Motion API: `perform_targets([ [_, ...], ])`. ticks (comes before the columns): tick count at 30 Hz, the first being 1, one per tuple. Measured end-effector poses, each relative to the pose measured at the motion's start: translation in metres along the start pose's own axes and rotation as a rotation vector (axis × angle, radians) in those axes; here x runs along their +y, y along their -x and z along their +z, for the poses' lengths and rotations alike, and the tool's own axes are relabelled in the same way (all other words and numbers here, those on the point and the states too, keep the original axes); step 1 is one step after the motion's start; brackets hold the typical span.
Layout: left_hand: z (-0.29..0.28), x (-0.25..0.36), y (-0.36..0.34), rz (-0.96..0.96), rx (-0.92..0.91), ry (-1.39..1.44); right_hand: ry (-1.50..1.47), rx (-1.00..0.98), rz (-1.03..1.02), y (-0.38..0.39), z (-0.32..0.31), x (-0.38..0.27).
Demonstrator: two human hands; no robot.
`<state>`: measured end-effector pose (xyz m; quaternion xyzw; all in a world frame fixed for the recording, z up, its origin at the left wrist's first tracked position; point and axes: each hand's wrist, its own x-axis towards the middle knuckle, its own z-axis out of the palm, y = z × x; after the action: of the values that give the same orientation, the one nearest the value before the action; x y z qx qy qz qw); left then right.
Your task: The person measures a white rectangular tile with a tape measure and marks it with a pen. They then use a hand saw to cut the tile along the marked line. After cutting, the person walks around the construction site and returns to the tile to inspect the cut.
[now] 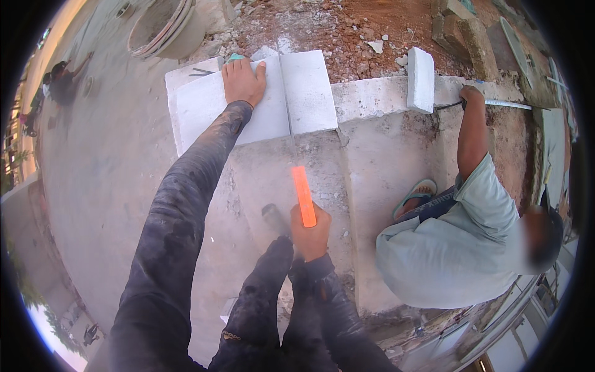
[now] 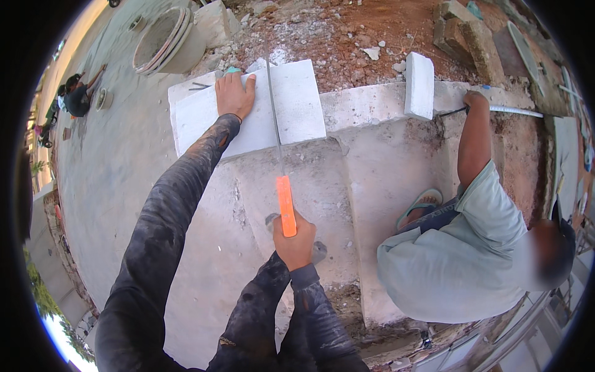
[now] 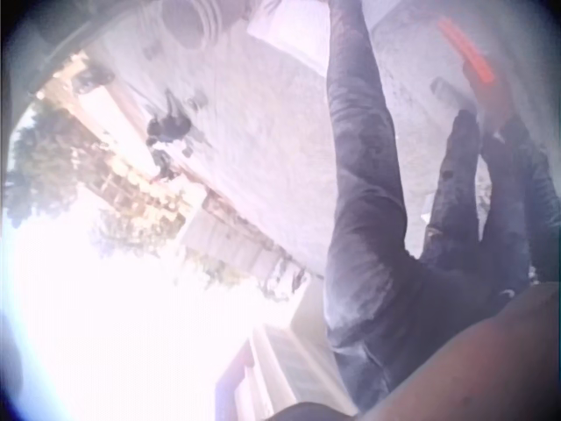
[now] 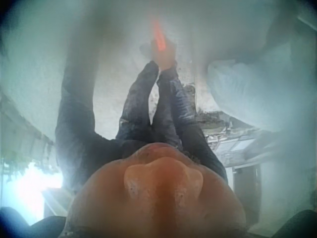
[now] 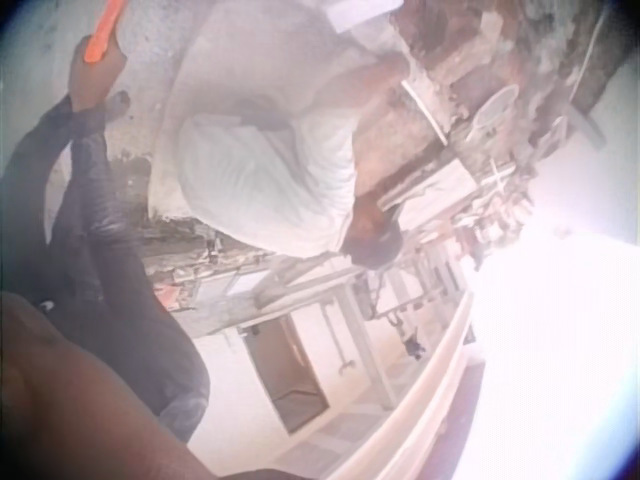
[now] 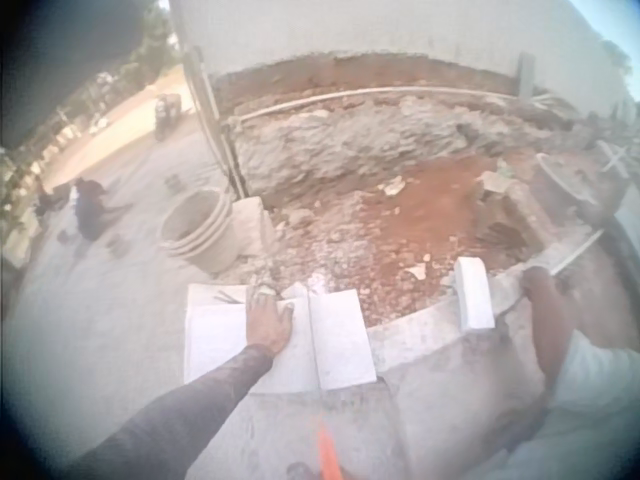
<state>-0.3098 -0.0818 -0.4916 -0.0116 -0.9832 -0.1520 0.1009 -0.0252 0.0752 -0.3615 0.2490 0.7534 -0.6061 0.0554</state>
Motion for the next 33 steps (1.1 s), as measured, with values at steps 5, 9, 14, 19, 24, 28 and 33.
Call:
perform_targets([
  [5,-0.002,-0.005,0.018,0.017,0.01,-0.112,-0.032,-0.011,-0.004,-0.002,0.007,0.003],
  [9,-0.011,0.001,0.034,-0.02,-0.067,-0.166,0.009,-0.016,0.013,0.0,0.008,0.004],
  [14,-0.018,0.0,0.033,-0.044,-0.117,-0.154,0.118,0.001,0.076,0.06,-0.011,0.004],
  [19,-0.019,0.002,0.034,-0.002,-0.115,-0.156,0.099,-0.029,0.023,0.015,0.003,0.002],
  [24,-0.018,-0.007,0.043,-0.016,-0.12,-0.182,0.089,-0.048,0.066,0.008,0.01,0.005],
  [28,-0.013,0.003,0.031,0.01,-0.09,-0.175,0.14,0.026,0.083,0.074,-0.02,-0.003],
  [33,-0.012,-0.003,0.038,0.031,-0.091,-0.19,0.074,-0.044,0.084,-0.001,0.007,-0.006],
])
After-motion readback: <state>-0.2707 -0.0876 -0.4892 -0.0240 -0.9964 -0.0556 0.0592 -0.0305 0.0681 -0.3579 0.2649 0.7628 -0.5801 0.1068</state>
